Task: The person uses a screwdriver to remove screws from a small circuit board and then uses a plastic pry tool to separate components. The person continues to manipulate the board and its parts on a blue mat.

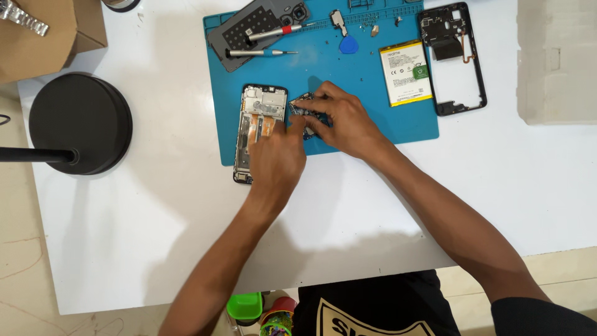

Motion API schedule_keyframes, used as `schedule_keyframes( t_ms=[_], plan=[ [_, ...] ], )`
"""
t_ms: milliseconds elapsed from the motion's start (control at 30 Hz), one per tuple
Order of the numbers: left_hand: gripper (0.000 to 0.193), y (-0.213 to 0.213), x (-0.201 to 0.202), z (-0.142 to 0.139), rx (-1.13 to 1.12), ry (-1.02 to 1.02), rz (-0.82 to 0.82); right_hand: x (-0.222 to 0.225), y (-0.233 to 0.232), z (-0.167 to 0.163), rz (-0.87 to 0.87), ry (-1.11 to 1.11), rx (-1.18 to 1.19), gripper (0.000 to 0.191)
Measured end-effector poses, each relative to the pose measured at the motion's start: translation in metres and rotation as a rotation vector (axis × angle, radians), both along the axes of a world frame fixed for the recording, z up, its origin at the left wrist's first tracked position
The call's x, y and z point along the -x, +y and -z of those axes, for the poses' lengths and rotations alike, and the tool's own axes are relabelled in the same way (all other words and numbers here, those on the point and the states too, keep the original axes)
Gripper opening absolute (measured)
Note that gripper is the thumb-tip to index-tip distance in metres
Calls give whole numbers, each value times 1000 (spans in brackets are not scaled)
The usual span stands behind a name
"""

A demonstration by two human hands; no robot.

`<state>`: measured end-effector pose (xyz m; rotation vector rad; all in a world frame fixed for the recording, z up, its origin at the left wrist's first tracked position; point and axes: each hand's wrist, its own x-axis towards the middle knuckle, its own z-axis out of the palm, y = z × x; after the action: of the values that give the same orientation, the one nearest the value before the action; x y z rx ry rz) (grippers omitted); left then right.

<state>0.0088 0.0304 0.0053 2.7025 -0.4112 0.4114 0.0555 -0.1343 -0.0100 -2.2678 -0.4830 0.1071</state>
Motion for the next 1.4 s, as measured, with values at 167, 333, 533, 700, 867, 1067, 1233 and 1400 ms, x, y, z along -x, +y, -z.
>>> schedule_keyframes(
  t_ms=[167,333,533,700,867,1067,1233,1400],
  plan=[
    [20,1,-30,-10,-74,278,66,1,-3,0,-6,-11,-27,37],
    [28,8,-15,-10,-6,243,47,2,-1,3,-26,-72,14,38],
    [35,1,3,13,-29,125,27,0,-2,4,-32,-81,-14,37],
    [35,0,5,20,-94,8,12,0,-2,-3,-15,-34,-5,36],
    [31,0,4,18,-23,40,-16,0,-1,-8,28,-33,-73,43],
    [17,6,-3,9,-19,112,-22,0,-1,-5,42,-10,-84,46],
    [17,6,-5,6,-19,111,-9,-3,0,-3,44,-11,-82,50],
    [17,5,-2,8,53,111,1,-3,-2,-3,25,-19,-74,53]
  ],
)
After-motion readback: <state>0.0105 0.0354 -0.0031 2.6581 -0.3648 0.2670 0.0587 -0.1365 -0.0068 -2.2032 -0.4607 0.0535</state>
